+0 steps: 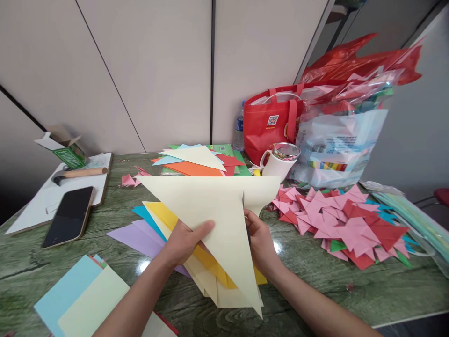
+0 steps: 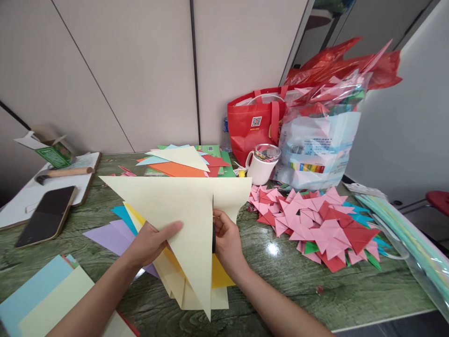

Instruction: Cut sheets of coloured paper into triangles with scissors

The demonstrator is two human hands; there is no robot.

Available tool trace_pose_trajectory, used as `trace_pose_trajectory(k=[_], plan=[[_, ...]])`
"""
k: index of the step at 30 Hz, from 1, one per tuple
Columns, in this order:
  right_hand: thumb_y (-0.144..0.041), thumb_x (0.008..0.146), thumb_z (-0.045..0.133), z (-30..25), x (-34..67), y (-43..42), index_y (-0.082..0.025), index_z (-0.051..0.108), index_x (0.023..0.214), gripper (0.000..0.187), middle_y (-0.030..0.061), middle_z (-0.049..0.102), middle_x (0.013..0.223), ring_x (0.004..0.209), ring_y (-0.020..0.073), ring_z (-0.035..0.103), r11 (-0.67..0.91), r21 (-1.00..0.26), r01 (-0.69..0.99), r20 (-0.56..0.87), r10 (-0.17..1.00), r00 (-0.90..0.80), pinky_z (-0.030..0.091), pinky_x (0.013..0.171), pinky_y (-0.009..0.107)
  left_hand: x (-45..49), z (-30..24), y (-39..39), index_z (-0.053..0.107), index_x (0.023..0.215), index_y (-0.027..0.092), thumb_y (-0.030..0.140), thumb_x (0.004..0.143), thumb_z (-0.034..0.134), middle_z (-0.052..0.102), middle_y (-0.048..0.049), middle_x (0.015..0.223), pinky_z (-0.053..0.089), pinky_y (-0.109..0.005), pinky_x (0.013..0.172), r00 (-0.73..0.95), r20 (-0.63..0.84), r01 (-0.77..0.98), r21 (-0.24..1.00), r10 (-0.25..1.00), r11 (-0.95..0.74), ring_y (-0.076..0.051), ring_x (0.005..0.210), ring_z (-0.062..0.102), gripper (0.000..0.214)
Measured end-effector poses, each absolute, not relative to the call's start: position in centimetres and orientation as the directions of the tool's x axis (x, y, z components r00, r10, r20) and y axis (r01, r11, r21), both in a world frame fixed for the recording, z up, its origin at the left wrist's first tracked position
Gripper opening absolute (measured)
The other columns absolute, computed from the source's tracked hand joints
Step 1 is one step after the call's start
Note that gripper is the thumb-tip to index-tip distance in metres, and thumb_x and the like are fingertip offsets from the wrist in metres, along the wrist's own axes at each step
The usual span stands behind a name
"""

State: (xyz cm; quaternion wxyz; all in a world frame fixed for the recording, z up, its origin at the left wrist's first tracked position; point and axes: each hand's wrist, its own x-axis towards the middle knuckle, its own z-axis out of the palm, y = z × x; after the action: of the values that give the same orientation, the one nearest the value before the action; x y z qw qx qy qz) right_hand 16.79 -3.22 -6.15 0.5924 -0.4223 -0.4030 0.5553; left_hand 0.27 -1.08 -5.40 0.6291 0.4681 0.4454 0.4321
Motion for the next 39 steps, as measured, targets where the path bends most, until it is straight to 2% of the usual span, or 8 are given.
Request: trace_pose_trajectory(k=[8,13,18,24,29,39], plan=[[-0.022,0.061,0.073,-6.26,16.83,-3.31,-0.019,0.060,0.086,0.028,0.0041,0.071,0.083,0.075,0.0209,0.066,0.004,-0.935,-0.353,-0.014,0.999,0.047,0.054,0.063,0.030,0.29,-5.29,-1.05,0.061,0.104,0.016,0.035,0.068,0.068,0.067,-0.0118,0.106,0.051,-0.040,0.078,0.228,-0.168,-0.115,0.974,0.959,0.197,-0.028,0.095,0.061,0.042],[-0.021,0.059,0.074,-6.20,16.84,-3.29,-0.020,0.060,0.085,0.029,0.0038,0.072,0.080,0.081,0.0233,0.065,-0.020,-0.925,-0.380,-0.034,0.999,0.032,0.054,0.063,0.031,0.29,-5.27,-1.11,0.062,0.100,0.015,0.034,0.069,0.067,0.067,-0.0115,0.104,0.050,-0.041,0.080,0.244,-0.157,-0.125,0.974,0.957,0.192,-0.027,0.093,0.062,0.037],[-0.020,0.059,0.074,-6.36,16.79,-3.24,-0.020,0.059,0.086,0.031,0.0035,0.072,0.079,0.080,0.0229,0.066,-0.030,-0.918,-0.395,-0.045,0.998,0.031,0.054,0.057,0.028,0.18,-5.40,-1.14,0.061,0.102,0.015,0.035,0.070,0.066,0.069,-0.0104,0.097,0.052,-0.041,0.076,0.266,-0.172,-0.110,0.972,0.948,0.207,-0.026,0.085,0.064,0.038],[-0.020,0.059,0.074,-6.48,16.84,-3.27,-0.020,0.058,0.083,0.029,0.0013,0.073,0.075,0.073,0.0202,0.067,-0.034,-0.921,-0.389,-0.053,0.998,0.038,0.053,0.054,0.025,0.06,-5.57,-1.01,0.060,0.107,0.015,0.035,0.071,0.066,0.065,-0.0120,0.110,0.049,-0.040,0.082,0.263,-0.156,-0.094,0.978,0.952,0.187,-0.028,0.098,0.060,0.042],[-0.019,0.058,0.075,-6.42,16.78,-3.33,-0.019,0.060,0.082,0.029,0.0004,0.073,0.074,0.065,0.0180,0.066,-0.035,-0.917,-0.397,-0.054,0.998,0.037,0.052,0.051,0.024,0.08,-5.74,-0.97,0.054,0.118,0.016,0.034,0.071,0.067,0.064,-0.0125,0.113,0.049,-0.041,0.083,0.261,-0.150,-0.118,0.975,0.953,0.186,-0.029,0.102,0.058,0.051],[-0.018,0.057,0.075,-6.70,16.89,-3.22,-0.019,0.060,0.082,0.029,0.0005,0.072,0.069,0.067,0.0198,0.067,-0.046,-0.909,-0.414,-0.066,0.997,0.035,0.051,0.048,0.023,0.06,-5.80,-0.89,0.053,0.120,0.017,0.033,0.073,0.065,0.062,-0.0124,0.116,0.048,-0.041,0.084,0.279,-0.124,-0.121,0.979,0.952,0.163,-0.029,0.105,0.056,0.051]])
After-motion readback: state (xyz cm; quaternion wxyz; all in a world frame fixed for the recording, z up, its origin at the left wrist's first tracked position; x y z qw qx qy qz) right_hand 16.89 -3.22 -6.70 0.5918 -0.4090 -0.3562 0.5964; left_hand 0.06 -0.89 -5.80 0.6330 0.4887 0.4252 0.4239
